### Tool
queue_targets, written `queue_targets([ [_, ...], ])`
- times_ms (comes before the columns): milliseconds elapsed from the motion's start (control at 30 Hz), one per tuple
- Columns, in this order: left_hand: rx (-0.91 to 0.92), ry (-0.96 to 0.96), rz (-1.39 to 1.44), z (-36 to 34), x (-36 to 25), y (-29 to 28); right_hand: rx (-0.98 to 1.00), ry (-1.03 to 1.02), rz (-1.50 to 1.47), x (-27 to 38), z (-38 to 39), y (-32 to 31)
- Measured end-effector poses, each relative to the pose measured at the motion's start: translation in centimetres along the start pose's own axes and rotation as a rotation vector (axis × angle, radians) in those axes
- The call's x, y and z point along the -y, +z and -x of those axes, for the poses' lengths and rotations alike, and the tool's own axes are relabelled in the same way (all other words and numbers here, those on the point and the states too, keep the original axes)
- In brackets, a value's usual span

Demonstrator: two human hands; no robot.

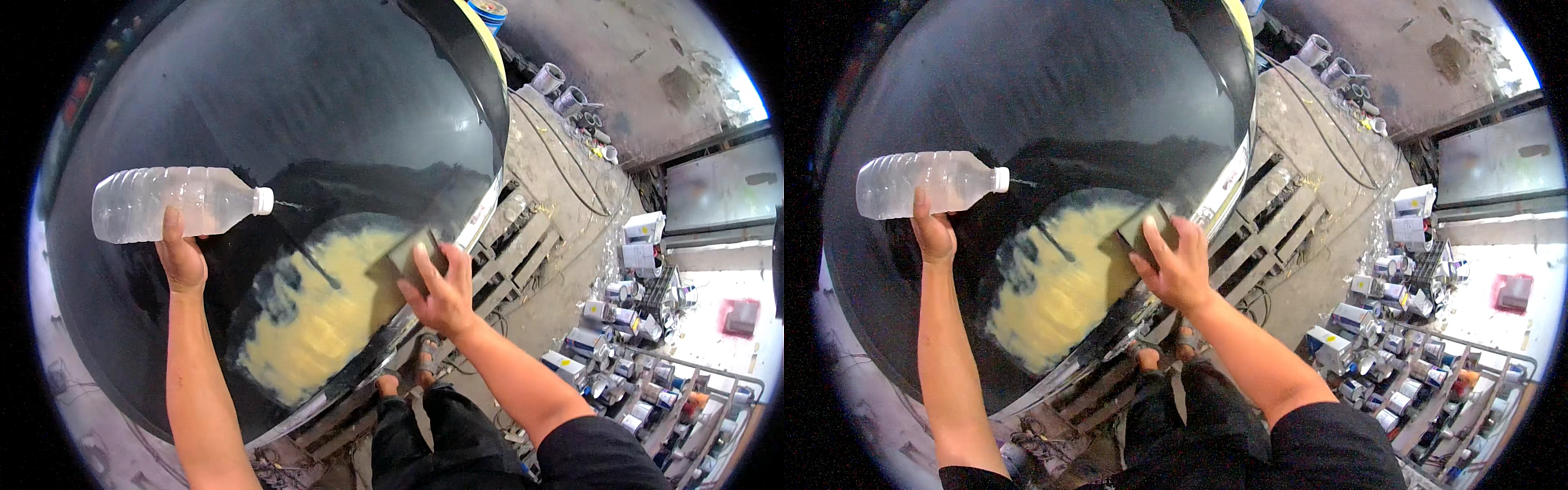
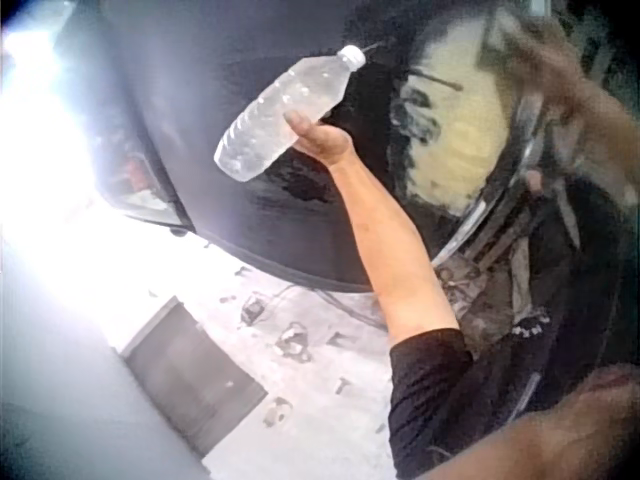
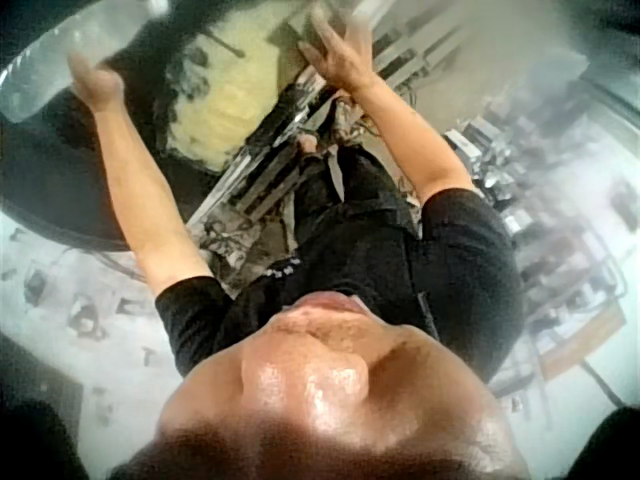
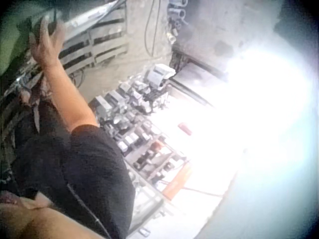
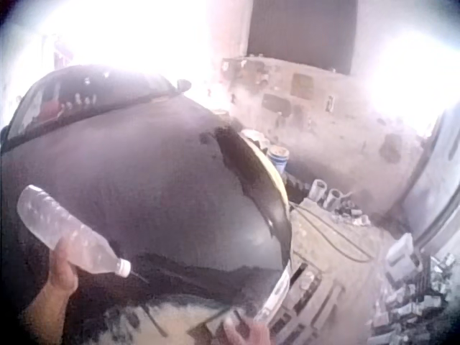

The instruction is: The person sands the hood of a car using a sanding block and sandpaper while occasionally pouring water from a plastic bottle onto the surface.

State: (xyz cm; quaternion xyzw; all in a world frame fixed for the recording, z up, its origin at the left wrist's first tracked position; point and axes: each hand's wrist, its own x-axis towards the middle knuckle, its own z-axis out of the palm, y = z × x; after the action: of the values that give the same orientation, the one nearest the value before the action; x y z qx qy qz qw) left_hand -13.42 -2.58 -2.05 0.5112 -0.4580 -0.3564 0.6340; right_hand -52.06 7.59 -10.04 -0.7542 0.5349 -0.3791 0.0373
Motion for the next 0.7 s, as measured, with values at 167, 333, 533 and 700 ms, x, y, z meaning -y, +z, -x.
queue_targets([
  [167, 0.006, -0.038, 0.009, -0.6, 0.4, 1.2, -0.173, 0.051, 0.122, -3.0, -12.1, 1.4],
  [333, 0.025, -0.047, -0.022, -0.4, 0.4, -1.6, 0.004, -0.025, -0.104, 3.5, 0.7, 2.3],
  [533, 0.007, -0.029, 0.017, -0.3, 0.5, 0.4, -0.076, 0.026, 0.027, 0.3, -5.5, 1.5],
  [700, 0.03, -0.051, -0.011, -0.6, 0.5, -0.6, -0.14, 0.116, 0.079, -0.7, -7.1, 2.3],
])
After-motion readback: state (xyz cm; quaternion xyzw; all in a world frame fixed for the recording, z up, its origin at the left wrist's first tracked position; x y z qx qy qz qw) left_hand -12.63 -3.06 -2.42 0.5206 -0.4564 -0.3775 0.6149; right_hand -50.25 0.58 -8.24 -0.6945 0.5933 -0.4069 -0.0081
